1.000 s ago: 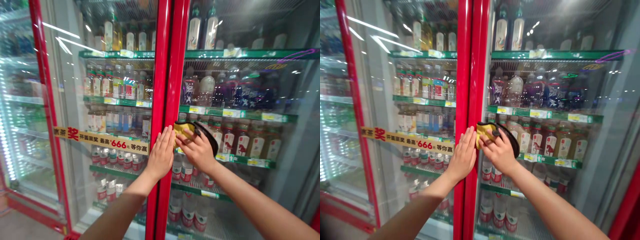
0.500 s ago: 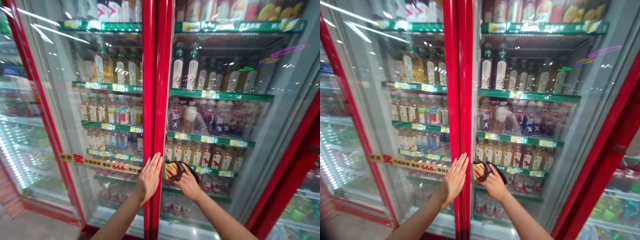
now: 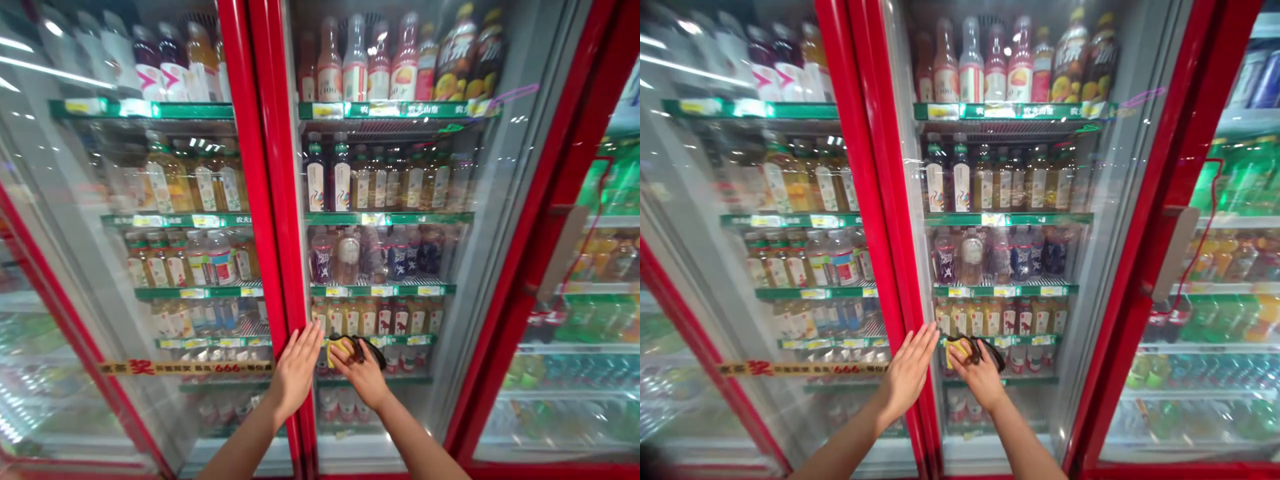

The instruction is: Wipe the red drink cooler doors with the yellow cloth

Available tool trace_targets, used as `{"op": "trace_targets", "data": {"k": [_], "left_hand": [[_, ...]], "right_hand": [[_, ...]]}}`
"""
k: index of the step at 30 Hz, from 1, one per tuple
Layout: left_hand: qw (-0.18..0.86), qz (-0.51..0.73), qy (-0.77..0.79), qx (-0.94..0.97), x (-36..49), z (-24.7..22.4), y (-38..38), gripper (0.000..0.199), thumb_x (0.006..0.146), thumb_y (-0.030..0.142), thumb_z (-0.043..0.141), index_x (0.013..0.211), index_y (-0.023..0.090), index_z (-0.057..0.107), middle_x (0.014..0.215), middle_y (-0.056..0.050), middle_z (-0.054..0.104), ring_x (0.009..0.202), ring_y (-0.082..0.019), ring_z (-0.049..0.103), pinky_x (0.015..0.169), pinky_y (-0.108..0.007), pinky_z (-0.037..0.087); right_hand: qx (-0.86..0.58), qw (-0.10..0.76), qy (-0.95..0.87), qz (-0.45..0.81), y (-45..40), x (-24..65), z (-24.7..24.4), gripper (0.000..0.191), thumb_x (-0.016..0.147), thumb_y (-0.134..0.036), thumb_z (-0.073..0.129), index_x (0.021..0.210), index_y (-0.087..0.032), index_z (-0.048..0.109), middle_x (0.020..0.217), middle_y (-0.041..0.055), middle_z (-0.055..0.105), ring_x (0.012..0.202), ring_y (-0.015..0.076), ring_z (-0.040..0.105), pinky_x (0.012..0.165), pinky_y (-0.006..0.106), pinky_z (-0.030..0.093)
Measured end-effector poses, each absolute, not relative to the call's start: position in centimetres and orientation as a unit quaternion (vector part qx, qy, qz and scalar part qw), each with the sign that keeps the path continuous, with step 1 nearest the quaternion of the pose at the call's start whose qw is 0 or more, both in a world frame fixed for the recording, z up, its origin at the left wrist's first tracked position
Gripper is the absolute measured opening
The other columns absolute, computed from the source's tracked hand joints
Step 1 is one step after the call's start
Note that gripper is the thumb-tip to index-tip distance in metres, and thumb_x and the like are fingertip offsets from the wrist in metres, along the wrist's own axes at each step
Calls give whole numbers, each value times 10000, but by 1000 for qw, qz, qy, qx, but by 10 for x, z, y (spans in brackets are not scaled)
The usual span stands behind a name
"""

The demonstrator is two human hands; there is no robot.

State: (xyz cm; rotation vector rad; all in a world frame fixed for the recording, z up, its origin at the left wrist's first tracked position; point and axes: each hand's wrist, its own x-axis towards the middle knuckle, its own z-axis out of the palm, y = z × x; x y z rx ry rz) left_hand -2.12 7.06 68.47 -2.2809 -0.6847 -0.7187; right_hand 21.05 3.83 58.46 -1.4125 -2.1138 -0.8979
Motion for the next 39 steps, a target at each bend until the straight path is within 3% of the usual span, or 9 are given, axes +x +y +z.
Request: {"op": "trace_targets", "data": {"k": [5,9,12,16,18,24,27,32,39], "left_hand": [[315,-267,-235,-880,-3,693,70,831,871,109,411,1614,130,41,1665,-88,240,1543,-222,232,1252,-394,214],[296,-237,-241,-893,12,682,69,842,855,64,402,1614,147,48,1665,-89,233,1543,-232,229,1240,-414,244],[280,-228,-239,-902,27,673,67,831,859,69,418,1614,178,89,1660,-83,249,1533,-238,261,1229,-429,267],[274,-239,-223,-905,58,673,66,759,903,122,433,1610,215,173,1648,-50,296,1524,-233,289,1232,-430,265],[275,-244,-220,-904,74,676,67,730,921,159,446,1606,210,200,1647,-50,299,1530,-240,271,1238,-436,256],[286,-256,-215,-898,95,670,68,744,924,195,494,1607,177,198,1652,-79,286,1545,-244,226,1259,-429,213],[291,-257,-188,-902,102,669,66,744,923,172,478,1608,176,188,1651,-78,289,1547,-235,222,1268,-426,184],[274,-237,-197,-911,129,683,68,718,904,132,452,1593,179,257,1637,-84,312,1526,-264,280,1249,-473,226],[285,-272,-202,-897,148,675,64,741,926,134,453,1609,165,165,1618,-97,351,1523,-242,288,1269,-462,193]], "right_hand": [[-544,249,-736,-318,36,240,633,668,970,-112,502,1529,-447,356,1562,-91,462,1469,185,382,1236,485,241],[-672,299,-598,-317,16,266,612,676,914,-45,468,1528,-324,425,1583,33,440,1541,321,217,1097,545,393],[-666,288,-611,-316,8,269,583,721,858,7,458,1507,-309,463,1556,47,479,1549,315,194,1024,501,458],[-593,264,-696,-307,13,282,602,749,893,-47,478,1535,-417,368,1567,-66,461,1527,225,271,1200,527,286],[-606,275,-684,-299,15,298,622,739,907,-99,497,1553,-417,329,1599,-64,412,1538,250,239,1221,539,245],[-754,358,-477,-275,-7,323,590,790,897,-93,487,1615,-253,198,1656,99,284,1565,356,55,944,467,522],[-739,313,-540,-254,-10,314,577,790,883,-44,447,1603,-294,239,1646,72,312,1561,372,70,936,497,513],[-677,269,-636,-254,-6,341,634,773,908,-115,475,1578,-427,248,1654,-53,291,1562,300,137,1089,517,406],[-761,403,-431,-271,-32,377,588,880,901,-91,454,1627,-283,-5,1709,67,76,1563,374,46,1063,545,455]]}}
